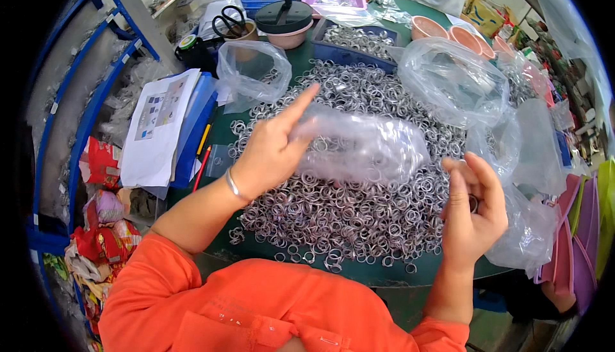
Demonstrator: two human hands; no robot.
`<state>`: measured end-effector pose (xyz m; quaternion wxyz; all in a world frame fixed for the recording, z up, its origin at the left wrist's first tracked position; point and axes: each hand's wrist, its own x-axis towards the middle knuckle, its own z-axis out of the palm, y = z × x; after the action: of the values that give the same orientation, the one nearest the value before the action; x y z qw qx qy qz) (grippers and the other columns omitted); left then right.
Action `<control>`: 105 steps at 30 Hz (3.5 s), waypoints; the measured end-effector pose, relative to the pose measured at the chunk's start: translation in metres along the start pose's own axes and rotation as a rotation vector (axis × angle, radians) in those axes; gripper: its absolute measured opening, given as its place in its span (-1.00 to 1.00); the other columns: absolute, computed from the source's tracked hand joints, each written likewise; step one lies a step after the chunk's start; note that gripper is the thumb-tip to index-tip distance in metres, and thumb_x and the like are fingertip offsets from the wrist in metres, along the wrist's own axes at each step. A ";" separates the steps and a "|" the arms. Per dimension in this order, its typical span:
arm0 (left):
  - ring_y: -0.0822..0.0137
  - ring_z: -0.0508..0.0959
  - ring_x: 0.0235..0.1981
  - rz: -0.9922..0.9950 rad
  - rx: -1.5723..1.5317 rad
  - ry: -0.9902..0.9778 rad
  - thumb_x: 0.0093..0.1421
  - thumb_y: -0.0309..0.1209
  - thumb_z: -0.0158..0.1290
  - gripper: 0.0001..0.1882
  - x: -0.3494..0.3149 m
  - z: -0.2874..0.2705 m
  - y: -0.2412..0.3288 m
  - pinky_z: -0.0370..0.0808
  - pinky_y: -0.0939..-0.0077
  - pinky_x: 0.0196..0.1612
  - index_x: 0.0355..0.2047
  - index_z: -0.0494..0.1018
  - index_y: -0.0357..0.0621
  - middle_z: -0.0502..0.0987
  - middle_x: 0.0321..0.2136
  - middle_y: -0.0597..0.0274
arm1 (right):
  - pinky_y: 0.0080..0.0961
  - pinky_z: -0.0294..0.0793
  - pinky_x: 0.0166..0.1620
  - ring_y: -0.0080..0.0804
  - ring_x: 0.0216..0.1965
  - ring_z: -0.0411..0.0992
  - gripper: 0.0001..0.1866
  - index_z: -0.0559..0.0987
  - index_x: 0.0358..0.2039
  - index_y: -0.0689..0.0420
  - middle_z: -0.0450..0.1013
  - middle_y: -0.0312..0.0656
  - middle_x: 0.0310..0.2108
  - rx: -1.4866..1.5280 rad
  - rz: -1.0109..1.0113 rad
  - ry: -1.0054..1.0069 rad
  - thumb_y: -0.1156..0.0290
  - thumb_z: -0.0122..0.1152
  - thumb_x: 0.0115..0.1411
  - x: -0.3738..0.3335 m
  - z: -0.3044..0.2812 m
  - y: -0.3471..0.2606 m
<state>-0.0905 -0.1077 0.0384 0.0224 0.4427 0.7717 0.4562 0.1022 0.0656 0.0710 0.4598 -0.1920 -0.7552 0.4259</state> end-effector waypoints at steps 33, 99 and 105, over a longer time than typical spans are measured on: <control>-0.03 0.54 -0.41 -0.167 0.278 0.284 0.11 -0.18 0.05 -0.28 0.125 0.006 -0.092 0.45 0.23 -0.28 0.18 0.05 -0.28 0.51 -0.48 -0.16 | -0.19 0.01 0.25 -0.23 0.10 0.26 -0.80 0.52 -0.31 0.13 0.44 -0.18 -0.15 -0.856 -0.976 -0.636 0.46 -0.02 0.04 0.111 0.175 0.133; 0.41 0.55 -0.46 -0.252 -0.421 0.073 0.07 -0.68 0.01 -0.89 -0.059 0.048 -0.050 0.49 0.62 -0.36 -0.37 0.47 -0.29 0.48 -0.42 0.21 | -0.39 0.46 -0.36 -0.19 -0.40 0.45 -0.84 0.56 -0.42 0.09 0.41 -0.20 -0.39 -0.303 -0.218 -0.734 0.59 0.14 -0.06 -0.032 0.091 0.082; 0.46 0.53 -0.43 -0.427 -0.836 0.126 0.14 -0.61 0.03 -0.86 -0.074 0.041 -0.049 0.52 0.61 -0.35 -0.26 0.43 -0.28 0.53 -0.39 0.20 | -0.43 0.45 -0.45 -0.31 -0.50 0.46 -0.90 0.56 -0.43 0.13 0.46 -0.25 -0.50 -0.326 -0.335 -0.509 0.56 0.15 -0.01 -0.039 0.096 0.089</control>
<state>-0.0599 -0.1412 -0.0482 0.2453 0.1986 0.5953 0.7389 0.0307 0.0446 -0.0427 0.2835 -0.0240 -0.9248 0.2525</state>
